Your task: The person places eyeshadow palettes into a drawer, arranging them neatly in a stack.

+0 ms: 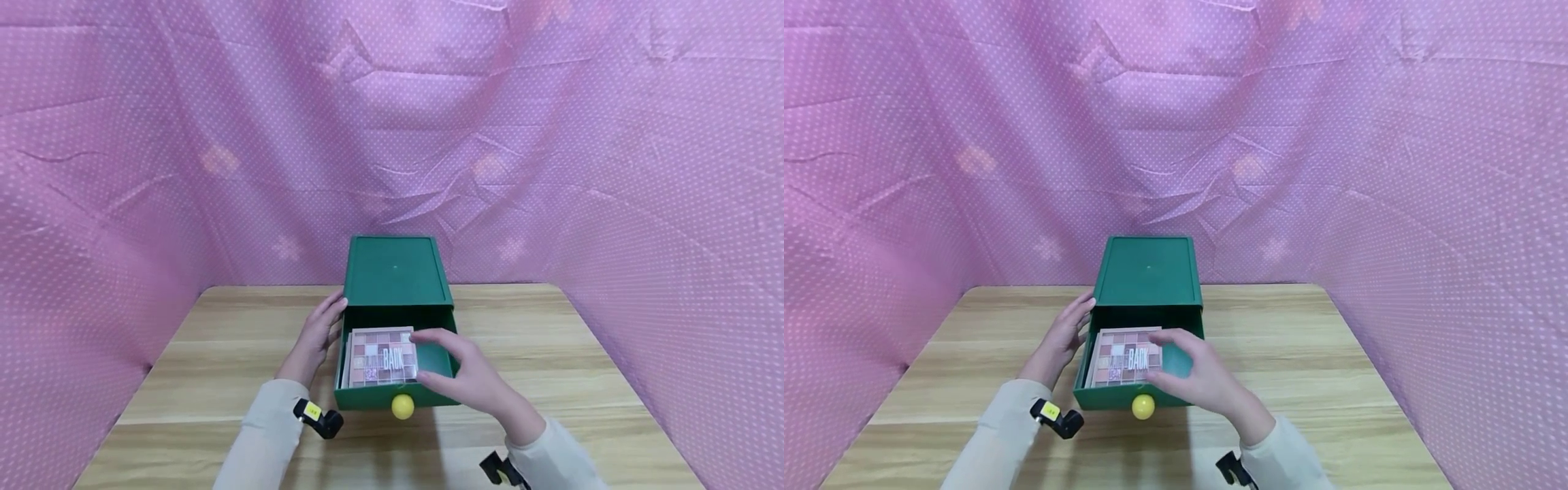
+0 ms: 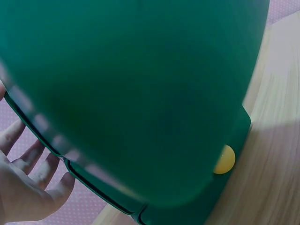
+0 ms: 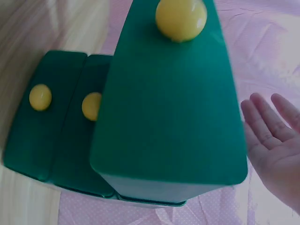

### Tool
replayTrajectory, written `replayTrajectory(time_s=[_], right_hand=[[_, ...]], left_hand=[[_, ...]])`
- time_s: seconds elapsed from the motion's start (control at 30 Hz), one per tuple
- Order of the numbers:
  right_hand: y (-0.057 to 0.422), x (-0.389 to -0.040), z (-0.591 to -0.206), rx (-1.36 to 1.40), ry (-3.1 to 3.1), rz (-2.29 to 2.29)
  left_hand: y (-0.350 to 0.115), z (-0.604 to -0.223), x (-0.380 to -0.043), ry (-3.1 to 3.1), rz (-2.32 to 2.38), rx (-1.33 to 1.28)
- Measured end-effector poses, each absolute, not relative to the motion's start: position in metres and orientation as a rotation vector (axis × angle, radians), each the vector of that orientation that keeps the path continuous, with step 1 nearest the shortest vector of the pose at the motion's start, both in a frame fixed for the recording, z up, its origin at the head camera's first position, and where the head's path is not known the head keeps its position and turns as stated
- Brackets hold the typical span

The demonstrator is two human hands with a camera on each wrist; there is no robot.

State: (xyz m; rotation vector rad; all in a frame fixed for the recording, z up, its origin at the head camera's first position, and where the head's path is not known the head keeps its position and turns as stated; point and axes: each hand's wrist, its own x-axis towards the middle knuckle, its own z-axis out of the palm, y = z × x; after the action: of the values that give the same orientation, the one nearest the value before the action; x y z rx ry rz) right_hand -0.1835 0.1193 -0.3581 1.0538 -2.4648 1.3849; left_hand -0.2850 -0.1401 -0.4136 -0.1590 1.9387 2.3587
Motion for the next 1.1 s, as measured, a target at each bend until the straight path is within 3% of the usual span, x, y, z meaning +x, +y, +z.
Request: replayTrajectory(time_s=[0.37, 1.1], right_hand=[[0.127, -0.153, -0.381, 1.227, -2.195, 1.501], [0.122, -0.14, -0.432, 1.097, -2.416, 1.736]], left_hand=[[-0.139, -0.413, -0.285, 1.952, 2.359, -0.159], [-0.137, -0.415, -0.282, 1.963, 2.37, -0.148]])
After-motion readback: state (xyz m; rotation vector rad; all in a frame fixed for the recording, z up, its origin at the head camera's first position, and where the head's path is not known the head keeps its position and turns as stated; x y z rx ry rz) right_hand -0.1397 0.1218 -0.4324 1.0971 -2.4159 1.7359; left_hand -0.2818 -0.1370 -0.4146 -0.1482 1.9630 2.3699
